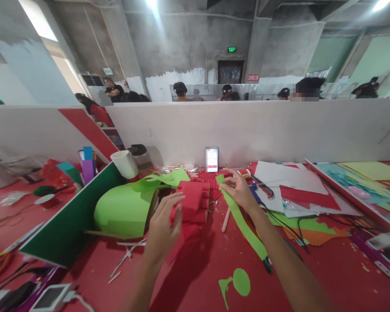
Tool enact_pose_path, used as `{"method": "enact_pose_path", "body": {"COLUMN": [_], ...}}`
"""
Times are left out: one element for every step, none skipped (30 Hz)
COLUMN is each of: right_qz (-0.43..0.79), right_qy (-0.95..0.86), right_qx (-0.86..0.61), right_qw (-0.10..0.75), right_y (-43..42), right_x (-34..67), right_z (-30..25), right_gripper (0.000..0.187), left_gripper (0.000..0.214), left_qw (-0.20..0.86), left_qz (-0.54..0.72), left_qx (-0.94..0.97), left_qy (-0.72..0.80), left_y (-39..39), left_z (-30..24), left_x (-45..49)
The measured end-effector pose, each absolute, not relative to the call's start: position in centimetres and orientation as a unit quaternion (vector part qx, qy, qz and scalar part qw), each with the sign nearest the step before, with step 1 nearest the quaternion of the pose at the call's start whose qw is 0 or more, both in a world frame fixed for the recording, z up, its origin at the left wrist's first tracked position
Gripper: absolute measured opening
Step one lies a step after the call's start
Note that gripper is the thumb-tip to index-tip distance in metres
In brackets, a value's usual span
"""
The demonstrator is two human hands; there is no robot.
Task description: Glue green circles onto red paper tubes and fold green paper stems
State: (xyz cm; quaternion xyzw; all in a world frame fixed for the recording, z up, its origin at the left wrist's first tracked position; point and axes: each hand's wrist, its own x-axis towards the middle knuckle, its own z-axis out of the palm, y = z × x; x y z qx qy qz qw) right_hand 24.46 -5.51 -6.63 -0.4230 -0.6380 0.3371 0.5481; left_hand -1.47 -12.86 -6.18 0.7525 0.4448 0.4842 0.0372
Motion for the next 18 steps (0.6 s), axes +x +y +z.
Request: {"method": "enact_pose_path", "body": {"right_qz": [0.339, 0.345, 0.353, 0.364, 0.374, 0.390, 0.406, 0.420, 0.434, 0.445, 0.453, 0.460, 0.462, 0.455, 0.440, 0.419, 0.394, 0.370], "right_qy": [-0.631, -0.628, -0.626, -0.629, -0.625, -0.617, -0.608, -0.597, -0.587, -0.579, -0.574, -0.573, -0.576, -0.584, -0.598, -0.614, -0.631, -0.645], "right_qx": [-0.430, -0.431, -0.428, -0.420, -0.408, -0.392, -0.378, -0.368, -0.363, -0.363, -0.369, -0.377, -0.385, -0.393, -0.400, -0.406, -0.412, -0.419], "right_qw": [0.549, 0.548, 0.548, 0.544, 0.550, 0.560, 0.568, 0.576, 0.579, 0.578, 0.573, 0.564, 0.554, 0.545, 0.538, 0.531, 0.526, 0.521], "right_y": [-6.2, -6.9, -7.5, -8.0, -8.4, -8.7, -8.9, -9.0, -9.1, -9.2, -9.2, -9.2, -9.2, -9.2, -9.2, -9.2, -9.2, -9.2], "right_x": [24.3, 24.1, 23.8, 23.6, 23.4, 23.2, 23.1, 23.0, 23.1, 23.2, 23.4, 23.6, 23.8, 24.1, 24.3, 24.5, 24.7, 24.9], "right_z": [-6.7, -6.9, -7.1, -7.3, -7.5, -7.8, -8.0, -8.3, -8.6, -8.8, -9.0, -9.2, -9.3, -9.3, -9.3, -9.3, -9.3, -9.2], "right_gripper": [0.050, 0.043, 0.030, 0.018, 0.012, 0.011, 0.010, 0.011, 0.011, 0.011, 0.010, 0.009, 0.009, 0.008, 0.009, 0.010, 0.011, 0.013], "left_gripper": [0.028, 0.027, 0.027, 0.028, 0.030, 0.030, 0.029, 0.027, 0.026, 0.025, 0.024, 0.023, 0.022, 0.021, 0.021, 0.022, 0.022, 0.023], "left_qw": [0.035, 0.035, 0.033, 0.033, 0.032, 0.030, 0.032, 0.033, 0.035, 0.034, 0.030, 0.025, 0.023, 0.023, 0.026, 0.032, 0.039, 0.047], "left_qz": [0.478, 0.467, 0.458, 0.445, 0.436, 0.431, 0.426, 0.427, 0.425, 0.426, 0.429, 0.431, 0.431, 0.430, 0.427, 0.425, 0.425, 0.426], "left_qx": [0.769, 0.784, 0.795, 0.804, 0.811, 0.816, 0.822, 0.821, 0.822, 0.822, 0.820, 0.819, 0.820, 0.822, 0.825, 0.828, 0.830, 0.830], "left_qy": [0.423, 0.408, 0.397, 0.392, 0.389, 0.383, 0.376, 0.377, 0.376, 0.377, 0.378, 0.378, 0.376, 0.373, 0.369, 0.364, 0.360, 0.356], "left_y": [-12.7, -12.3, -11.9, -11.4, -10.9, -10.4, -10.0, -9.7, -9.4, -9.2, -9.1, -9.0, -8.9, -8.8, -8.8, -8.8, -8.9, -9.0], "left_z": [-5.3, -4.7, -4.3, -4.2, -4.3, -4.6, -5.1, -5.7, -6.3, -6.8, -7.4, -7.8, -8.2, -8.5, -8.8, -8.9, -9.1, -9.1], "left_x": [-0.3, 1.0, 2.4, 3.7, 5.0, 6.1, 7.1, 7.8, 8.3, 8.6, 8.7, 8.7, 8.6, 8.4, 8.2, 8.0, 7.9, 7.9]}}
